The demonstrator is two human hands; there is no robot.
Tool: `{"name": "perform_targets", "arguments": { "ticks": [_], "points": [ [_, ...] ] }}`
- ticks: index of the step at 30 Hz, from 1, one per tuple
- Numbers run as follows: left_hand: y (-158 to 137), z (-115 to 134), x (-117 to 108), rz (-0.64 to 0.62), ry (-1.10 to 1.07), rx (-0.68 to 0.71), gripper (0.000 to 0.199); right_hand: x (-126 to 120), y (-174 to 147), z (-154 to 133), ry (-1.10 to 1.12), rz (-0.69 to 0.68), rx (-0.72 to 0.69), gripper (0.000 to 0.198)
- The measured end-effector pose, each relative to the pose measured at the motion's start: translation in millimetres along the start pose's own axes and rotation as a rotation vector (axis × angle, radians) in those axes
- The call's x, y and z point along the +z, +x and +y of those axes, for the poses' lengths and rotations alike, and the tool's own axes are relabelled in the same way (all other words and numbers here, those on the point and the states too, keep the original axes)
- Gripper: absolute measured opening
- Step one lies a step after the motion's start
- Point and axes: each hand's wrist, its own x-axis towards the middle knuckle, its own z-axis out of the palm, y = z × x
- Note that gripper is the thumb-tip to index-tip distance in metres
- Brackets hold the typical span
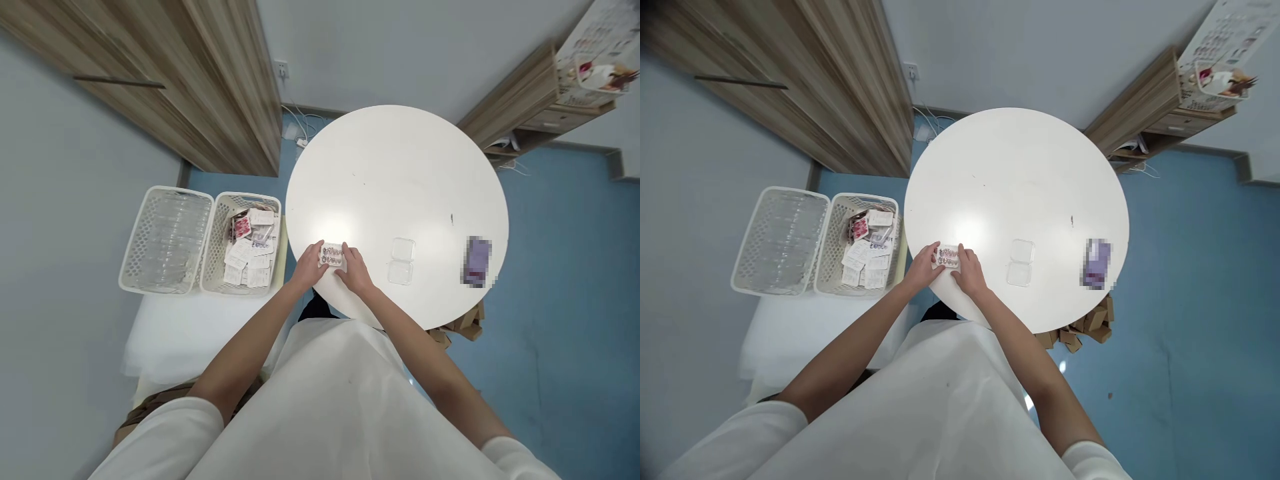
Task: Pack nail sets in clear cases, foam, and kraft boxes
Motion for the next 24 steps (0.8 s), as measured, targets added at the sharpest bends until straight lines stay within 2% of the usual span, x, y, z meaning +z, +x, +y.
{"name": "perform_targets", "arguments": {
  "ticks": [6,12,18,24],
  "points": [
    [-10,51,48,-0.147,-0.032,0.136,0.062,-35,-57,58,0.053,0.065,0.035,0.068],
    [-6,95,102,-0.223,0.014,0.165,0.063,-68,-95,119,0.106,0.068,0.083,0.064],
    [11,116,133,-0.230,0.137,0.167,0.062,-85,-97,164,0.041,0.062,0.083,0.065],
    [20,122,142,-0.248,0.205,0.083,0.063,-86,-86,178,0.004,0.025,0.053,0.063]
  ]
}}
